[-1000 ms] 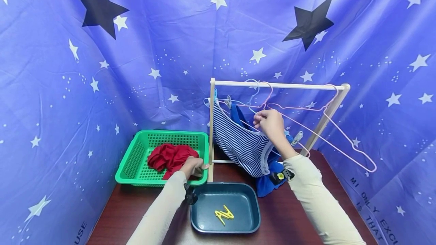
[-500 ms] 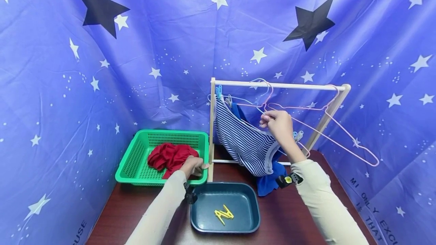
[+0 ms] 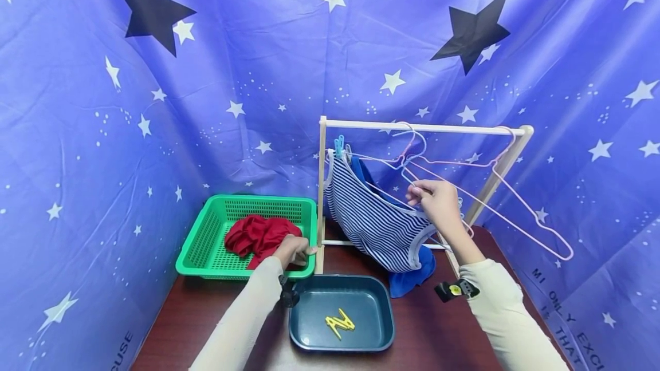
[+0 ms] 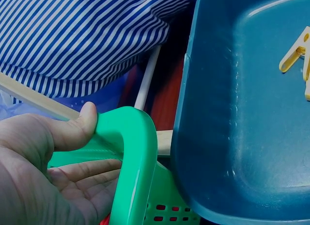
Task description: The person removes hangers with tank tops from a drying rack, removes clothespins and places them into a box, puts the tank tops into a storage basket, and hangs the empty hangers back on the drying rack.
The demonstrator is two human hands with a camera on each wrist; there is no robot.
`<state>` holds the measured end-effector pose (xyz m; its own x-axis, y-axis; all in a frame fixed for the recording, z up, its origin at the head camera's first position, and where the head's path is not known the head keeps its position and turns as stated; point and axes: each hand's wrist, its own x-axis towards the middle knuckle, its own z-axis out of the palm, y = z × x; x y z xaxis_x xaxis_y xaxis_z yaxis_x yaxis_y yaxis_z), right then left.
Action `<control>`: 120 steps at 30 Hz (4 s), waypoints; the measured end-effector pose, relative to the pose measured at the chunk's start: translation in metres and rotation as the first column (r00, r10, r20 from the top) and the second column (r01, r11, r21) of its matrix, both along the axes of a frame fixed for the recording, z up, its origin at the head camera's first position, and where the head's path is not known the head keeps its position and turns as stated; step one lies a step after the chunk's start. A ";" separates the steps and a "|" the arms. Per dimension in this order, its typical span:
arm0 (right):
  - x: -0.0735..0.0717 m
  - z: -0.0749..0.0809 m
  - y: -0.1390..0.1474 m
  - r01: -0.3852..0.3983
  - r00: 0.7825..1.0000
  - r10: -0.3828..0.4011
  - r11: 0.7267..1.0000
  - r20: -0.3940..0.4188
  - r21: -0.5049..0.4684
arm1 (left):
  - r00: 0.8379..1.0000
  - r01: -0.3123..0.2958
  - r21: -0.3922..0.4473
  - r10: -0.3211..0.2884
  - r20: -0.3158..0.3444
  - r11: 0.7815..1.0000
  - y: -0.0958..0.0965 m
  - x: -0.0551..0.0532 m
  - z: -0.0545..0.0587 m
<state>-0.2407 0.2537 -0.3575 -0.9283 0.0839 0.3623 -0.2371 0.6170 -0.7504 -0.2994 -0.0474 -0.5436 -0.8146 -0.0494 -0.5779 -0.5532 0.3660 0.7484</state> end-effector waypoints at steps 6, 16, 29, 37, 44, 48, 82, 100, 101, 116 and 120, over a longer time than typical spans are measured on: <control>0.014 -0.005 0.021 -0.052 0.999 0.052 0.997 -0.005 0.055 | 1.000 0.003 0.005 -0.003 0.000 1.000 0.002 -0.001 0.001; 0.027 -0.016 0.055 -0.137 0.990 0.138 0.990 -0.038 0.024 | 1.000 -0.005 0.019 0.005 0.000 1.000 0.001 0.002 0.005; 0.027 -0.022 0.050 -0.275 0.961 0.274 0.959 0.022 0.062 | 1.000 -0.028 0.023 0.028 -0.009 0.999 0.000 -0.002 -0.003; 0.019 -0.032 0.038 -0.334 0.942 0.329 0.938 0.063 0.097 | 0.999 -0.034 0.003 0.034 -0.008 0.999 0.002 0.000 0.000; 0.020 -0.036 0.034 -0.330 0.942 0.321 0.940 0.096 0.088 | 1.000 -0.027 0.002 0.027 -0.004 1.000 0.002 0.001 0.002; 0.021 -0.036 0.034 -0.325 0.943 0.316 0.943 0.110 0.076 | 1.000 -0.023 -0.001 0.023 -0.004 1.000 0.002 0.001 0.002; 0.010 -0.059 0.014 -0.349 0.926 0.328 0.932 0.187 0.096 | 1.000 -0.016 0.034 0.016 -0.007 0.999 -0.001 0.009 0.002; 0.008 -0.060 0.014 -0.359 0.916 0.334 0.929 0.225 0.085 | 0.948 0.034 0.233 0.043 -0.316 0.972 -0.048 0.002 0.029; 0.008 -0.060 0.014 -0.359 0.915 0.333 0.929 0.227 0.087 | 0.938 0.042 0.259 0.052 -0.343 0.965 -0.051 0.000 0.034; 0.010 -0.060 0.011 -0.391 0.902 0.364 0.917 0.233 0.082 | 0.805 0.411 0.272 -0.206 -0.557 0.870 -0.054 0.003 0.079; 0.010 -0.061 0.008 -0.391 0.904 0.363 0.916 0.227 0.091 | 0.796 0.436 0.279 -0.221 -0.564 0.856 -0.051 0.003 0.081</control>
<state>-0.2304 0.2621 -0.4182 -0.9350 -0.3219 0.1486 -0.3244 0.6076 -0.7249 -0.2960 -0.0987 -0.4629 -0.9128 0.4084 -0.0038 0.0342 0.0857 0.9957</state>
